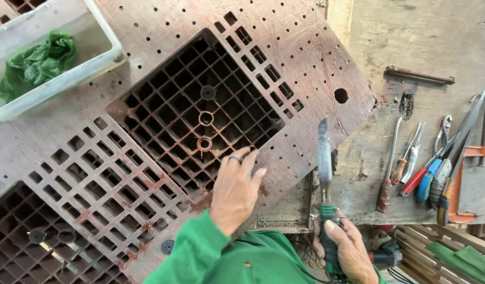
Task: The person uses a handheld heat tool to clean a large, rusty metal grid with square cutouts. They systematically move the tool across the surface, generating smoke as they remove residue from the grid and surrounding frame.
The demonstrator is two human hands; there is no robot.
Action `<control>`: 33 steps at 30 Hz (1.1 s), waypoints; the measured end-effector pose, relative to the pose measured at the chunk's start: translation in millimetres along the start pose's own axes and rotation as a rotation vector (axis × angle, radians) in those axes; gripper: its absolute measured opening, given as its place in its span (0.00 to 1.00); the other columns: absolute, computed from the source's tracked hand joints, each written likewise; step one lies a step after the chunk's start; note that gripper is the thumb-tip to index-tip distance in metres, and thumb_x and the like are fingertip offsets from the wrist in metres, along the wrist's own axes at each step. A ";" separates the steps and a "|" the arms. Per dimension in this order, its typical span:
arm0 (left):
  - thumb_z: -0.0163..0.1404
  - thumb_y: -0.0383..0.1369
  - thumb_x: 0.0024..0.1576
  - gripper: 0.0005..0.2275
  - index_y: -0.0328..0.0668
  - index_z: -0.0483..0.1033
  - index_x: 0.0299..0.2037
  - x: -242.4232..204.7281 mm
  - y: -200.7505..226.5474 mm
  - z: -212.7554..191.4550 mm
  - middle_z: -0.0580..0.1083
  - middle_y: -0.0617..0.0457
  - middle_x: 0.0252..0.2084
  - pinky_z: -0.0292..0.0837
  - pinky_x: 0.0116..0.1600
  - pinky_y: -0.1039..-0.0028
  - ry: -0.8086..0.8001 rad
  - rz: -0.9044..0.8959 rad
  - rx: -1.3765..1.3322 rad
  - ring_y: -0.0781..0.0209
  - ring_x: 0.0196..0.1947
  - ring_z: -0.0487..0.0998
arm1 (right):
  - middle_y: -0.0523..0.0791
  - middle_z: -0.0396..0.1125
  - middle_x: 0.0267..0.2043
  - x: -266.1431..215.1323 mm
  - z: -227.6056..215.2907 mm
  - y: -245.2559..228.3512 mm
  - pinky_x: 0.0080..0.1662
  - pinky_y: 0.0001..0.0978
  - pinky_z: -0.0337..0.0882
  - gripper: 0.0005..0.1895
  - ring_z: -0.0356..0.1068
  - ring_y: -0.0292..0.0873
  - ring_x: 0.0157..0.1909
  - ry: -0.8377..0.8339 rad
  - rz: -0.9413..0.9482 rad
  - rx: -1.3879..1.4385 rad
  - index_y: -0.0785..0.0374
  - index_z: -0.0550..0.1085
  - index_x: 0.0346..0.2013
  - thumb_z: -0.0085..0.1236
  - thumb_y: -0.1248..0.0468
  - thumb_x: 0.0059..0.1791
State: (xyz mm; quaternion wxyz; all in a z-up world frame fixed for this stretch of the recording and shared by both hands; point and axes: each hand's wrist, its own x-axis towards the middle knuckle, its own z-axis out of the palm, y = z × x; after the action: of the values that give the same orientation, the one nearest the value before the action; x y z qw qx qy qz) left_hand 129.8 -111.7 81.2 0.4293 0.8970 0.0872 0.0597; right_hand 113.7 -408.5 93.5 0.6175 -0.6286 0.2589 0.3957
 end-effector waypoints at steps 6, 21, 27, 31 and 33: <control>0.40 0.54 0.65 0.24 0.36 0.70 0.46 57.7 -12.6 57.2 0.76 0.40 0.31 0.73 0.38 0.48 -0.449 -0.466 0.056 0.39 0.32 0.79 | 0.51 0.62 0.36 23.5 -14.8 13.0 0.18 0.38 0.69 0.27 0.66 0.45 0.22 -0.229 -0.276 0.198 0.75 0.61 0.52 0.63 0.61 0.48; 0.42 0.58 0.59 0.27 0.41 0.82 0.46 109.4 -36.7 107.3 0.79 0.37 0.50 0.73 0.56 0.50 -0.373 -0.513 -0.038 0.37 0.52 0.79 | 0.51 0.65 0.37 55.6 -7.0 -5.8 0.25 0.31 0.66 0.30 0.65 0.42 0.23 -0.272 -0.394 0.037 0.72 0.64 0.66 0.53 0.58 0.54; 0.41 0.50 0.60 0.22 0.45 0.83 0.45 122.5 -44.3 93.9 0.82 0.43 0.46 0.80 0.49 0.50 -0.364 -0.379 0.159 0.41 0.47 0.84 | 0.50 0.64 0.25 30.6 4.4 20.8 0.22 0.33 0.64 0.19 0.63 0.41 0.18 0.103 -0.306 -0.240 0.66 0.67 0.50 0.61 0.68 0.46; 0.36 0.58 0.62 0.28 0.40 0.80 0.40 120.0 -61.1 84.0 0.80 0.40 0.43 0.75 0.51 0.51 -0.373 -0.384 0.074 0.40 0.45 0.81 | 0.46 0.66 0.27 3.9 12.7 49.6 0.21 0.31 0.64 0.18 0.65 0.39 0.19 0.011 -0.337 -0.026 0.65 0.68 0.48 0.62 0.68 0.45; 0.34 0.59 0.63 0.30 0.39 0.78 0.39 113.6 -59.9 76.5 0.80 0.39 0.42 0.75 0.51 0.52 -0.411 -0.414 0.101 0.41 0.44 0.82 | 0.45 0.66 0.28 -9.8 8.9 56.1 0.22 0.31 0.65 0.17 0.66 0.39 0.20 0.014 -0.331 0.014 0.65 0.69 0.48 0.62 0.67 0.46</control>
State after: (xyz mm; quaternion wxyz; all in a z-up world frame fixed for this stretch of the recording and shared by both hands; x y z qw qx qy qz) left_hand 248.4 -109.3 -9.6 0.3957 0.8737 0.1823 -0.2166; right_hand 60.9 -407.2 70.2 0.6766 -0.6612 0.1590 0.2825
